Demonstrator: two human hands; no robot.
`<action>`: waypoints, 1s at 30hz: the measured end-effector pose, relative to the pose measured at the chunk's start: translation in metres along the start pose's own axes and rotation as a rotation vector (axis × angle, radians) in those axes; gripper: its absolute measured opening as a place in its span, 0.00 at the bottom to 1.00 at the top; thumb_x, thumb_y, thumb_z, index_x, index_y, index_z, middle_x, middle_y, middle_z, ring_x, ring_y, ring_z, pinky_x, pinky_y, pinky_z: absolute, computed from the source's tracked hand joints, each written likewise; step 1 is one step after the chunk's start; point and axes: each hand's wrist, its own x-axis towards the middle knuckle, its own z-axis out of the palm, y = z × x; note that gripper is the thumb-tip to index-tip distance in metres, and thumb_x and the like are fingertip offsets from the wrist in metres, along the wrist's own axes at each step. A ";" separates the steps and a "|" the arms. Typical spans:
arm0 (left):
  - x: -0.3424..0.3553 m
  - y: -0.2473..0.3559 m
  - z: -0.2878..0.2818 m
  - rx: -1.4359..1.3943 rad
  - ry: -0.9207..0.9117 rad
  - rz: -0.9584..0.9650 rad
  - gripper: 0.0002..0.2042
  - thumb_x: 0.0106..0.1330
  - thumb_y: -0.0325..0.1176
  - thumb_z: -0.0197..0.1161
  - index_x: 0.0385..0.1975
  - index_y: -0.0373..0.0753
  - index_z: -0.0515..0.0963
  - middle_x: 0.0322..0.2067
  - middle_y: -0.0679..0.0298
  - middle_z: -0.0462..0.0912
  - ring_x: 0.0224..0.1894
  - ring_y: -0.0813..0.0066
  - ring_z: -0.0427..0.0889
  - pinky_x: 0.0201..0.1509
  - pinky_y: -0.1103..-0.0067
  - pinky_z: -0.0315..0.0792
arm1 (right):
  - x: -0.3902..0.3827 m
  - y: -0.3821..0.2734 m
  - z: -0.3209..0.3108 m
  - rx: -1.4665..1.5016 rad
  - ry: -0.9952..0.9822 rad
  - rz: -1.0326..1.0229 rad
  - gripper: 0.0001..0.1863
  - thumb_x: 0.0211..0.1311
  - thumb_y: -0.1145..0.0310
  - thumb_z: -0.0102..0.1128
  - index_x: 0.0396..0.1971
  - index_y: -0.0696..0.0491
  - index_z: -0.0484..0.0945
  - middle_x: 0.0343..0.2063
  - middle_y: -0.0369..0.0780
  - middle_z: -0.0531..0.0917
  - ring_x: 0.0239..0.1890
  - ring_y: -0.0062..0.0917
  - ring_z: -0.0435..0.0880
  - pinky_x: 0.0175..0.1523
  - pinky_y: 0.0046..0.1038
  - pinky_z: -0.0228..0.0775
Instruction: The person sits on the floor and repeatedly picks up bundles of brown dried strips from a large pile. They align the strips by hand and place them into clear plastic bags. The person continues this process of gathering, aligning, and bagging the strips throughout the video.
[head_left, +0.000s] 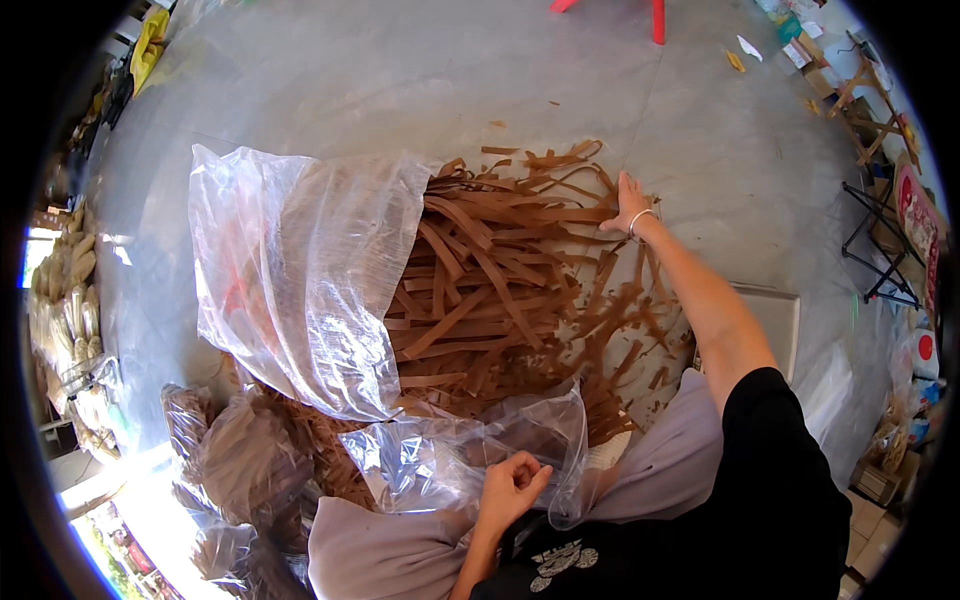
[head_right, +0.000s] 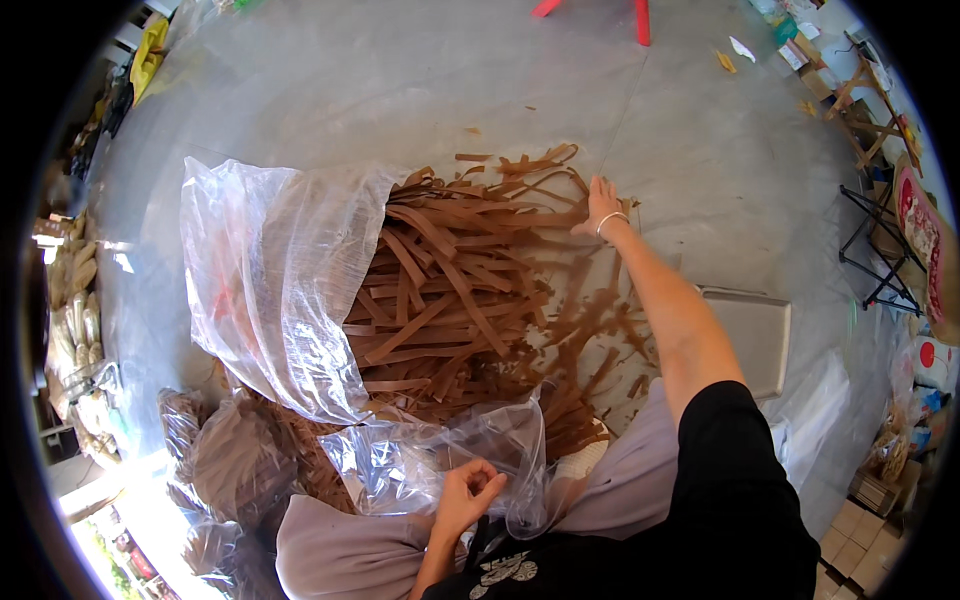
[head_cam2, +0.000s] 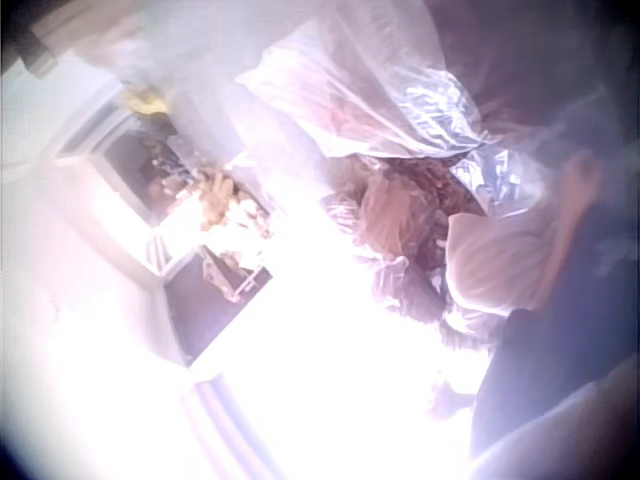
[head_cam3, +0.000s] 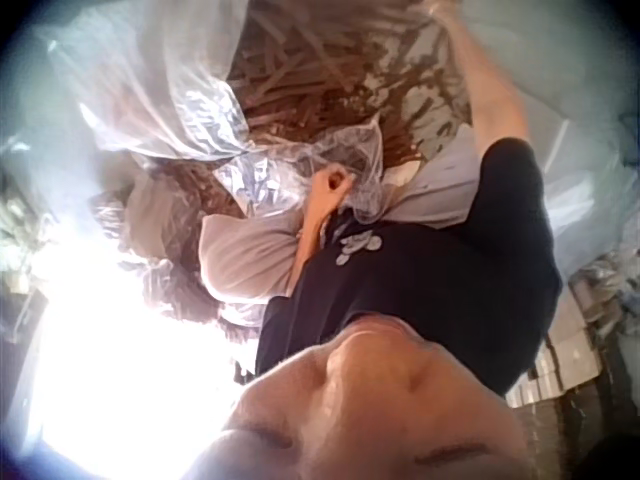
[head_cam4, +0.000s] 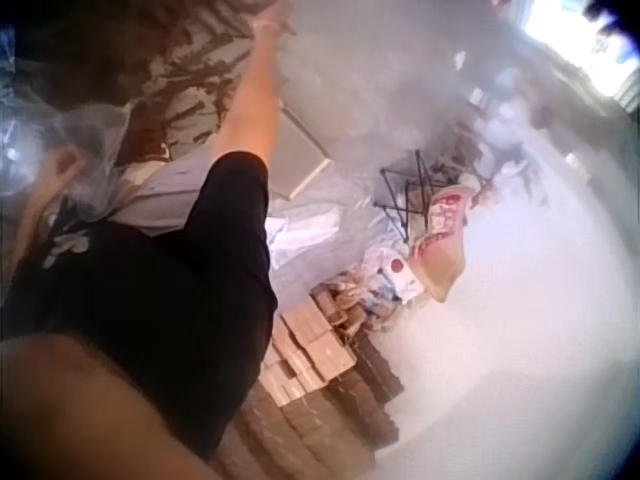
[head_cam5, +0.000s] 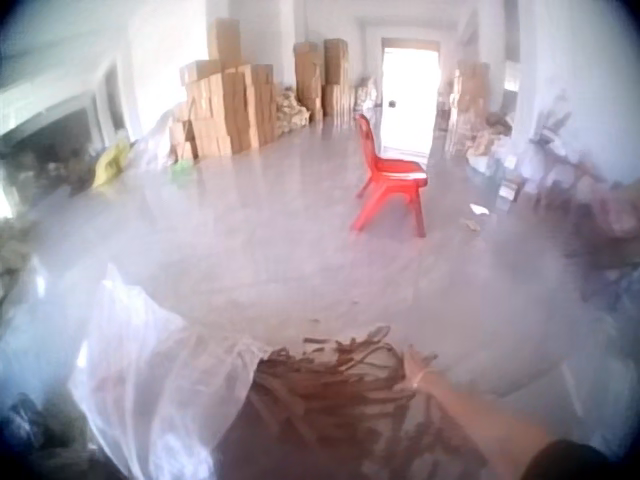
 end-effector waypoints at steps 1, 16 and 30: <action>0.002 0.004 -0.001 -0.022 0.020 0.027 0.09 0.55 0.32 0.64 0.21 0.36 0.73 0.10 0.72 0.67 0.15 0.90 0.60 0.19 0.86 0.54 | 0.000 -0.007 -0.002 -0.081 0.002 -0.035 0.63 0.30 0.62 0.77 0.64 0.60 0.39 0.63 0.51 0.53 0.66 0.42 0.49 0.67 0.34 0.51; 0.014 0.011 0.007 -0.172 0.008 0.084 0.05 0.59 0.29 0.60 0.25 0.36 0.74 0.13 0.74 0.70 0.17 0.91 0.64 0.21 0.89 0.57 | -0.074 -0.011 0.034 0.240 -0.061 -0.318 0.16 0.54 0.68 0.57 0.42 0.60 0.71 0.35 0.50 0.79 0.38 0.44 0.77 0.45 0.38 0.70; 0.011 0.025 0.011 -0.493 -0.057 0.128 0.05 0.61 0.26 0.57 0.35 0.34 0.74 0.21 0.71 0.73 0.22 0.87 0.70 0.26 0.88 0.62 | -0.185 0.024 -0.159 0.781 -0.633 -0.029 0.12 0.56 0.67 0.60 0.36 0.58 0.75 0.17 0.30 0.73 0.15 0.11 0.70 0.23 0.17 0.67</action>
